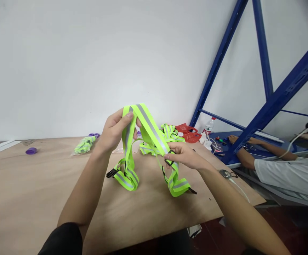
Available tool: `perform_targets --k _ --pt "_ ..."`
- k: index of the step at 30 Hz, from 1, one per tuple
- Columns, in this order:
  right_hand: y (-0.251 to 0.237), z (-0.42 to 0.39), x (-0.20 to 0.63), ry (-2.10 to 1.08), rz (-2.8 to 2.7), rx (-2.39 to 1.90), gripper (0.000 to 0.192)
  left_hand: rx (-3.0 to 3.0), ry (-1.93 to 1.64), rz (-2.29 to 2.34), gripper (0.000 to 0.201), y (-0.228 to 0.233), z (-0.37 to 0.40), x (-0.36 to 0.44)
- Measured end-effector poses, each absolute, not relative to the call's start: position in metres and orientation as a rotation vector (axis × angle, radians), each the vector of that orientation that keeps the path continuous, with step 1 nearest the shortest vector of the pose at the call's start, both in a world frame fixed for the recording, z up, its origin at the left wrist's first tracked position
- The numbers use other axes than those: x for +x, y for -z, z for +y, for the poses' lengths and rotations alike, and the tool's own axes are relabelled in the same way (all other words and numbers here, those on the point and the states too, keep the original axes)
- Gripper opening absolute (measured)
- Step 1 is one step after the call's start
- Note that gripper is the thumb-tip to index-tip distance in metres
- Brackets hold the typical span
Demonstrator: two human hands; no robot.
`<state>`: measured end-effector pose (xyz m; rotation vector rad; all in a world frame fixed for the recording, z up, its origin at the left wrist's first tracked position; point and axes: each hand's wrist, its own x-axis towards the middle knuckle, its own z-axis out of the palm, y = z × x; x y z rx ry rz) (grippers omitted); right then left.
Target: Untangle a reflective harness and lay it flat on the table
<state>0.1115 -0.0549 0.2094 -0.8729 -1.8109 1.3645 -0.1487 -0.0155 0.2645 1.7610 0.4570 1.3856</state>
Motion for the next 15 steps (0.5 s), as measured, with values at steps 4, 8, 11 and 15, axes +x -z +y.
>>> perform_targets --k 4,8,11,15 --pt "-0.206 -0.057 0.11 -1.224 -1.766 -0.888 0.029 1.789 -1.396 0.417 0.024 -0.284 -0.022 -0.143" --pt "-0.209 -0.061 0.107 -1.11 -1.782 -0.868 0.028 1.694 -1.175 0.31 0.03 -0.286 -0.025 -0.128" --pt "-0.21 -0.065 0.105 -1.035 -1.813 -0.837 0.026 1.605 -0.978 0.289 0.048 -0.28 -0.024 -0.115" --pt "-0.208 -0.068 0.107 -1.055 -1.814 -0.87 0.029 1.584 -1.066 0.353 0.051 -0.282 -0.023 -0.104"
